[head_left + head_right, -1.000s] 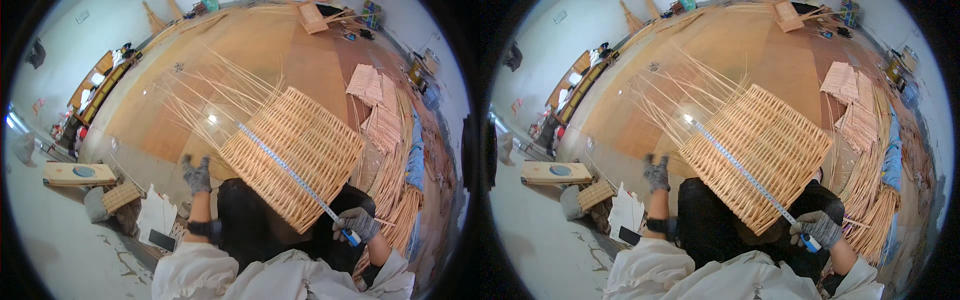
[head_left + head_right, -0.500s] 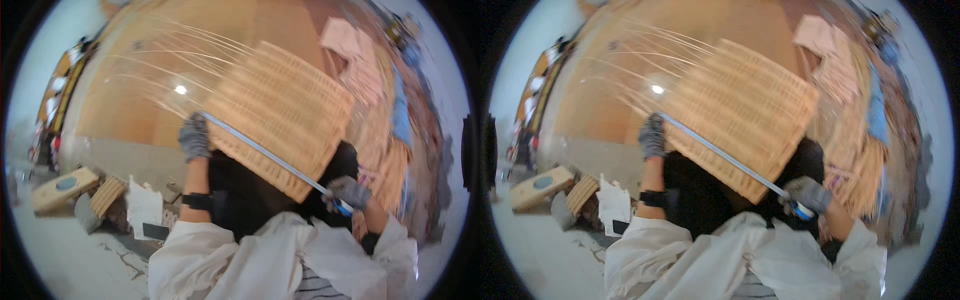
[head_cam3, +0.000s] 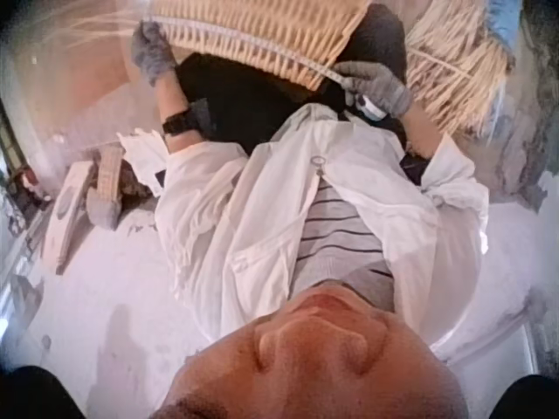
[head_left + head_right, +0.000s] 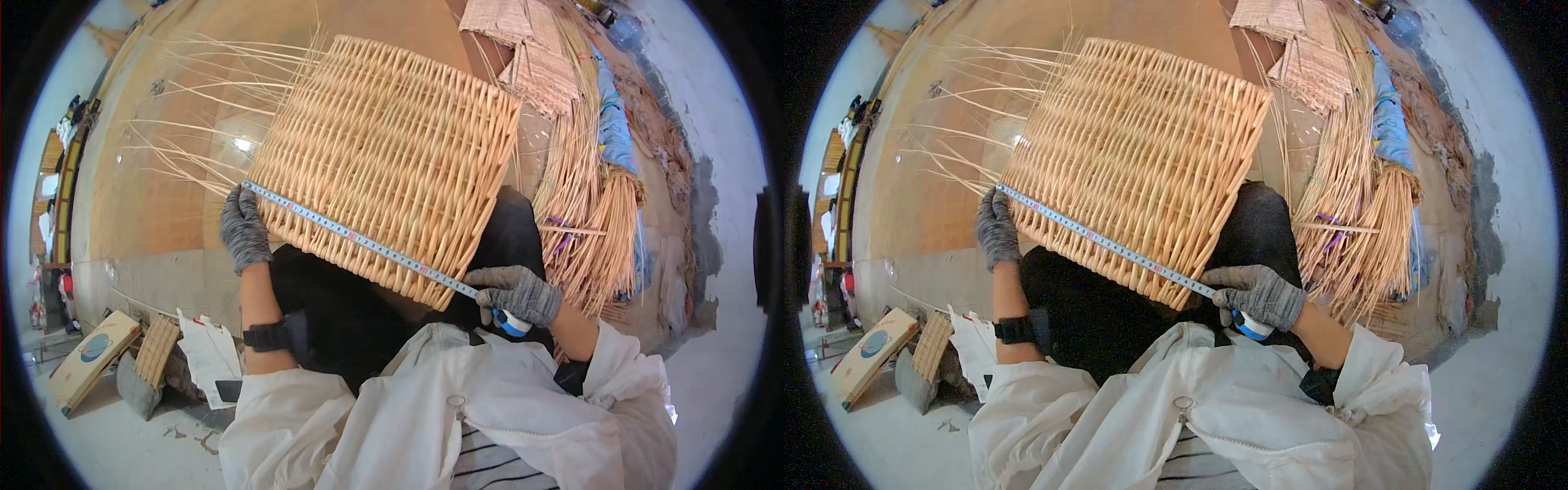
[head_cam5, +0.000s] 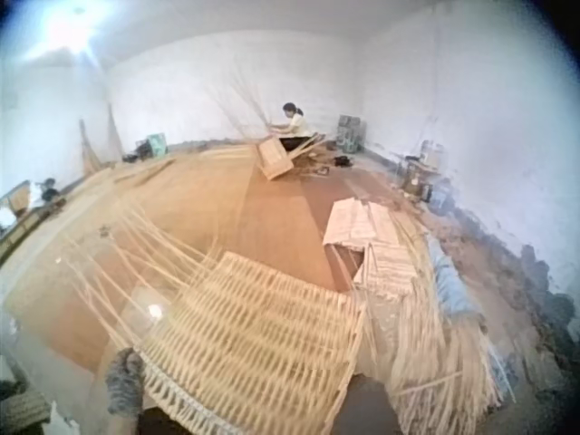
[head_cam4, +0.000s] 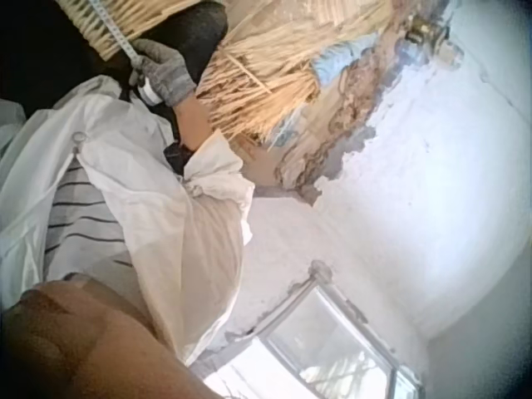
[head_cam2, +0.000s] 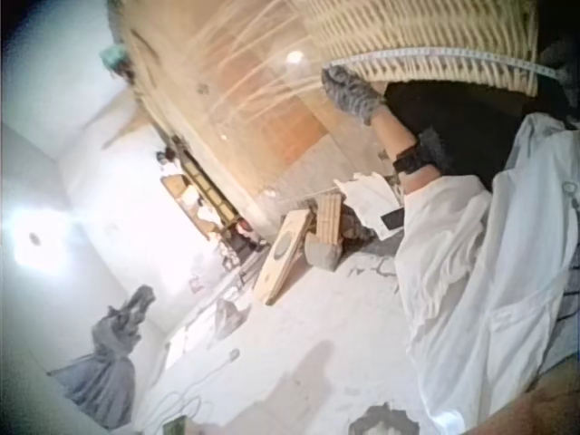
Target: Weaving a rectangular basket using long strips of material, measuring dimensions with a tape measure, and securing the weave using a wooden mallet.
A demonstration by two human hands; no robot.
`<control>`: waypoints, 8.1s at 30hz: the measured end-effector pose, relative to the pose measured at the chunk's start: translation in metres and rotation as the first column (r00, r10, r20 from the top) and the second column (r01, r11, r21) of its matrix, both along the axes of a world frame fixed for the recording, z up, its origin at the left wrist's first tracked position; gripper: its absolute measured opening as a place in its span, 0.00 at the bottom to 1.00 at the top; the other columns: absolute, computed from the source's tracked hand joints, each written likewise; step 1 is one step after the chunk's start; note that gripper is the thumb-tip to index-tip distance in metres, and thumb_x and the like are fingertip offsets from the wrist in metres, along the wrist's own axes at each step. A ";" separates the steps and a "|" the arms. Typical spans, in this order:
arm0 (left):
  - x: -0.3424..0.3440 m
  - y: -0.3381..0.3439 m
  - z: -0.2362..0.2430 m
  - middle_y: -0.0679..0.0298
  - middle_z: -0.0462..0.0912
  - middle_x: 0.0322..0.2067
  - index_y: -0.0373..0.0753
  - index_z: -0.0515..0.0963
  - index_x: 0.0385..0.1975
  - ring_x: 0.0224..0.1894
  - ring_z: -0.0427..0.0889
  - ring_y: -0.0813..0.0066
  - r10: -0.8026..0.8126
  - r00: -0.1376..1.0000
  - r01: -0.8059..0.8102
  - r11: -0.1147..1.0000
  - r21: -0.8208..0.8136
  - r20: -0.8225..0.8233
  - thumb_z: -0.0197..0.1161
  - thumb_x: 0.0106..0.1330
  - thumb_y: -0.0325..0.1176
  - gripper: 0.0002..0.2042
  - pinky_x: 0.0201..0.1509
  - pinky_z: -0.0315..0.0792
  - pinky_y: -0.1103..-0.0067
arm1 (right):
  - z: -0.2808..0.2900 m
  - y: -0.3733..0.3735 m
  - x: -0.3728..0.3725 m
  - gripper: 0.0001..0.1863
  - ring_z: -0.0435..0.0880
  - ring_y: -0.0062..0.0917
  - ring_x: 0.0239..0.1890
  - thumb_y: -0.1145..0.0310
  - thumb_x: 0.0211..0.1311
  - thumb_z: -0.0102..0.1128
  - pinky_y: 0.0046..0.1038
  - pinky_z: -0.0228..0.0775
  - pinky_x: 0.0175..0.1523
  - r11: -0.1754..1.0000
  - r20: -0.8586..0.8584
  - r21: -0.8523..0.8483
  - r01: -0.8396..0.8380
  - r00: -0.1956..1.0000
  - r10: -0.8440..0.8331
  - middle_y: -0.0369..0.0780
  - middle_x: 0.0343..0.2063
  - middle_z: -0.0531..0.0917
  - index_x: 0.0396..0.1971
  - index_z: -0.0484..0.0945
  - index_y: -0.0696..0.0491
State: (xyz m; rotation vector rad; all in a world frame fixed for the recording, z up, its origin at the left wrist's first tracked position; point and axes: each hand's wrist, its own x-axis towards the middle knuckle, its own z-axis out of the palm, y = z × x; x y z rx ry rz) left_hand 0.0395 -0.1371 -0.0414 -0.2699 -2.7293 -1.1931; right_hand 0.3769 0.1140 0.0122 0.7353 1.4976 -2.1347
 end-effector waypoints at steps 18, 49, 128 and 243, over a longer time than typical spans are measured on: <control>0.006 0.006 0.009 0.53 0.78 0.32 0.38 0.78 0.37 0.35 0.75 0.56 -0.026 0.963 -0.037 0.973 -0.228 -0.268 0.52 0.62 0.41 0.14 0.45 0.68 0.68 | 0.044 0.005 -0.025 0.12 0.77 0.19 0.22 0.64 0.59 0.55 0.20 0.70 0.31 0.873 0.164 0.354 -0.334 0.942 0.294 0.37 0.21 0.80 0.30 0.78 0.58; 0.037 0.049 0.061 0.53 0.79 0.37 0.36 0.75 0.40 0.40 0.77 0.56 -0.087 0.926 0.034 0.988 -0.150 -0.366 0.51 0.63 0.34 0.11 0.46 0.70 0.69 | 0.055 0.082 -0.069 0.12 0.78 0.23 0.16 0.65 0.54 0.58 0.22 0.70 0.22 0.914 0.219 0.318 -0.252 0.957 0.188 0.42 0.15 0.79 0.26 0.78 0.61; -0.136 0.164 0.049 0.51 0.81 0.35 0.35 0.80 0.36 0.39 0.80 0.58 -0.202 0.896 0.364 0.844 -0.394 0.396 0.63 0.49 0.51 0.24 0.44 0.71 0.71 | 0.012 0.083 -0.116 0.12 0.77 0.21 0.19 0.66 0.60 0.52 0.22 0.70 0.28 0.871 -0.238 0.473 0.133 0.971 -0.020 0.40 0.17 0.79 0.24 0.76 0.59; -0.111 0.203 0.033 0.66 0.79 0.30 0.37 0.74 0.38 0.32 0.78 0.79 -0.406 0.816 0.195 0.863 0.465 0.411 0.52 0.65 0.45 0.16 0.28 0.71 0.80 | 0.048 0.176 -0.048 0.12 0.79 0.24 0.19 0.66 0.59 0.55 0.23 0.71 0.24 0.964 0.080 0.261 0.042 0.995 -0.065 0.41 0.17 0.78 0.26 0.76 0.61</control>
